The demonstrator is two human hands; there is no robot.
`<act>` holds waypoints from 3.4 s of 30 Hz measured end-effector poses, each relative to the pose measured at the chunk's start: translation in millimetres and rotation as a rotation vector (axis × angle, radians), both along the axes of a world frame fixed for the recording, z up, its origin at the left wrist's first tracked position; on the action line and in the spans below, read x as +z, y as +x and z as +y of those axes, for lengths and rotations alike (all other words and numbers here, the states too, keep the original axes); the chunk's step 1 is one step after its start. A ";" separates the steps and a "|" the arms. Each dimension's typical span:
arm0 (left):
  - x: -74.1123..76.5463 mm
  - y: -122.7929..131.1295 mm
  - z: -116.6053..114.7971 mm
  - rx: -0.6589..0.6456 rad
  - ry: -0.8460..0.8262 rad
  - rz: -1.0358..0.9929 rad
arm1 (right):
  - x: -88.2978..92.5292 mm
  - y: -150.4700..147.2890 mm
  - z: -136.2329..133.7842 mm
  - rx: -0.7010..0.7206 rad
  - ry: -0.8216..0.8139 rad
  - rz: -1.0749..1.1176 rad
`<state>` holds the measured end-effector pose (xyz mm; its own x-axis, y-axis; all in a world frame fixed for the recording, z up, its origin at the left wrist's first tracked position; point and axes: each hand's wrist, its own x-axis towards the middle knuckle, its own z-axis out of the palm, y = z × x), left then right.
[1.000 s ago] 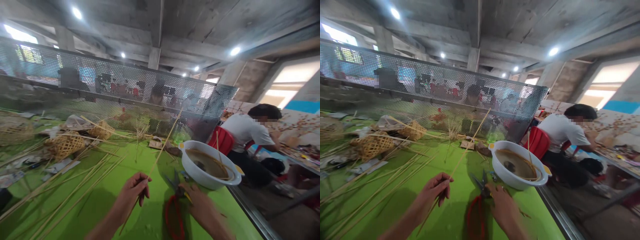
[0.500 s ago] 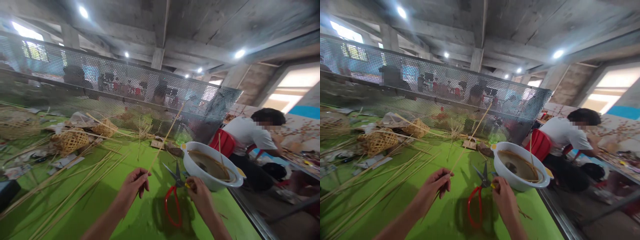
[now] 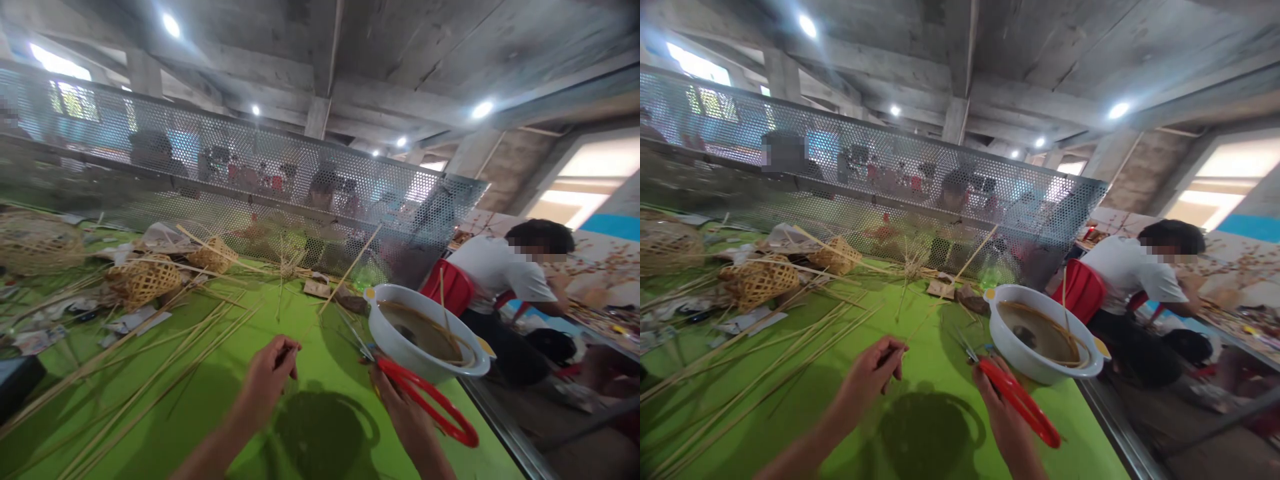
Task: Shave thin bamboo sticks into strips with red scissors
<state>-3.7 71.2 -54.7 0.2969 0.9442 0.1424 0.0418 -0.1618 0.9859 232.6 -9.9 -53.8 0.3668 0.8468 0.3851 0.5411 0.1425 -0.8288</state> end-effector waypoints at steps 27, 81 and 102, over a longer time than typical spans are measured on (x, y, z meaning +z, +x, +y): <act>-1.7 -3.2 -11.8 0.162 0.485 0.489 | 1.7 -23.7 -15.7 0.103 -0.163 -0.757; 22.5 2.2 -21.7 -0.489 -0.390 -0.336 | 8.8 -4.6 -9.8 -0.105 -0.013 -0.502; 22.3 2.5 -21.4 -0.465 -0.425 -0.434 | 13.3 -13.8 -11.9 -0.059 -0.007 -0.527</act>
<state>-1.1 49.8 -32.4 0.6774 0.7355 -0.0107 -0.3429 0.3286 0.8800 218.8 -21.7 -40.5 0.1720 0.8336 0.5249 0.8915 0.0950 -0.4429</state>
